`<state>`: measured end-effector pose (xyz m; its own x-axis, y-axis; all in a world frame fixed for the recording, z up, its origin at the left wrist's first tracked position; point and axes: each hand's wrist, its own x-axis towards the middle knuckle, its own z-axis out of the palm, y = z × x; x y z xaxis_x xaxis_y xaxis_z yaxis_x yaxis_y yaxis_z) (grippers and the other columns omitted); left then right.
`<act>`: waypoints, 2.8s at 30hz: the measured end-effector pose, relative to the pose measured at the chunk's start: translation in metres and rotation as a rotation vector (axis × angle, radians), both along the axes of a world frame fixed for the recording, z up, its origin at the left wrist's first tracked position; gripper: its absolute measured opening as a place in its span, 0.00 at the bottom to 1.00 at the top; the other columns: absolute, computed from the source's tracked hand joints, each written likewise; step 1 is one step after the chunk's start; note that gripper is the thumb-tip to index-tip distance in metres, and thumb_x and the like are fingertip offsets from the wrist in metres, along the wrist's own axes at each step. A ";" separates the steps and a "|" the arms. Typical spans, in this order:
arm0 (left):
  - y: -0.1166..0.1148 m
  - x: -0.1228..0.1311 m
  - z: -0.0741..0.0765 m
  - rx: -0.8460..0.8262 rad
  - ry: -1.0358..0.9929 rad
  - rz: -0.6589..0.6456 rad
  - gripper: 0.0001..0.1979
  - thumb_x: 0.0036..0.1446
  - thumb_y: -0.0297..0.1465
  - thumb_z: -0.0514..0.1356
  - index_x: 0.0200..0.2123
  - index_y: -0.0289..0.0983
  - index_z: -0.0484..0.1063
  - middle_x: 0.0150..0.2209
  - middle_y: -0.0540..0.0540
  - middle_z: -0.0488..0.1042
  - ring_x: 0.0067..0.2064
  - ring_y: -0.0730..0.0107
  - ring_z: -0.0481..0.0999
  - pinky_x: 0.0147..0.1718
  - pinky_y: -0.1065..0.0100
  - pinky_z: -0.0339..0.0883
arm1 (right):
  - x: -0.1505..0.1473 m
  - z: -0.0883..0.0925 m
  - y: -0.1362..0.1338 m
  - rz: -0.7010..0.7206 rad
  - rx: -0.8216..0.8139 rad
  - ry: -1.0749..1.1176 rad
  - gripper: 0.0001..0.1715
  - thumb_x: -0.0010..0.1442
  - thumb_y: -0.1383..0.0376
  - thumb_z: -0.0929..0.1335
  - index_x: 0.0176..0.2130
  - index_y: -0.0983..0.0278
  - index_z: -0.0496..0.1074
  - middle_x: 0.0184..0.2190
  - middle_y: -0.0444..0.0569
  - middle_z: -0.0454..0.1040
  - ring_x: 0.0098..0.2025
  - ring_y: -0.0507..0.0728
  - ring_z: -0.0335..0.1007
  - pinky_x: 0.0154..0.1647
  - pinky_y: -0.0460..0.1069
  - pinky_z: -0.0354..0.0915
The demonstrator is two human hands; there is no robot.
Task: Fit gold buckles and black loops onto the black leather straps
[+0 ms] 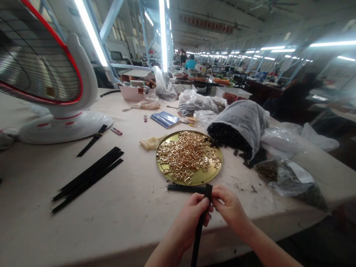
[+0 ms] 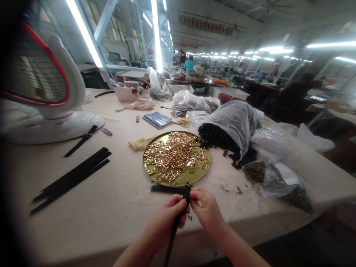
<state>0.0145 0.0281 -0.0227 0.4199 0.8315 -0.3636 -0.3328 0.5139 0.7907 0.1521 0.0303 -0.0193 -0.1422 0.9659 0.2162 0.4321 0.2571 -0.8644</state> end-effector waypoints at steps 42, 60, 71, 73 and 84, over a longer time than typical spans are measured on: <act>-0.003 0.002 -0.023 0.155 0.248 0.064 0.07 0.48 0.32 0.56 0.30 0.35 0.62 0.25 0.50 0.70 0.21 0.76 0.68 0.22 0.72 0.61 | -0.001 -0.020 -0.001 -0.076 -0.478 0.342 0.18 0.53 0.55 0.66 0.25 0.67 0.69 0.19 0.43 0.66 0.23 0.50 0.61 0.25 0.45 0.57; -0.023 0.004 -0.011 -0.047 0.293 0.014 0.05 0.50 0.30 0.51 0.26 0.38 0.55 0.17 0.54 0.67 0.16 0.77 0.67 0.16 0.75 0.57 | -0.010 -0.022 -0.018 -0.235 -0.319 0.316 0.17 0.53 0.55 0.65 0.26 0.67 0.69 0.21 0.44 0.66 0.26 0.52 0.61 0.27 0.46 0.59; -0.021 0.007 -0.004 0.107 0.174 0.010 0.14 0.49 0.40 0.57 0.31 0.37 0.58 0.25 0.52 0.70 0.17 0.80 0.66 0.16 0.75 0.57 | -0.005 -0.009 -0.026 -0.197 -0.308 0.309 0.18 0.50 0.53 0.67 0.28 0.66 0.71 0.20 0.44 0.67 0.25 0.53 0.60 0.26 0.46 0.57; -0.023 0.007 -0.006 0.098 0.149 0.009 0.12 0.49 0.39 0.56 0.30 0.37 0.59 0.26 0.51 0.70 0.18 0.80 0.67 0.17 0.75 0.57 | -0.008 -0.010 -0.028 -0.180 -0.348 0.359 0.18 0.51 0.53 0.66 0.27 0.66 0.70 0.18 0.42 0.64 0.23 0.52 0.59 0.24 0.46 0.57; -0.032 0.004 -0.007 -0.013 0.153 0.046 0.08 0.49 0.33 0.53 0.33 0.37 0.60 0.25 0.51 0.70 0.18 0.79 0.67 0.18 0.75 0.57 | -0.017 -0.015 -0.028 -0.188 -0.351 0.355 0.19 0.51 0.51 0.66 0.25 0.66 0.69 0.14 0.39 0.60 0.19 0.50 0.56 0.20 0.45 0.55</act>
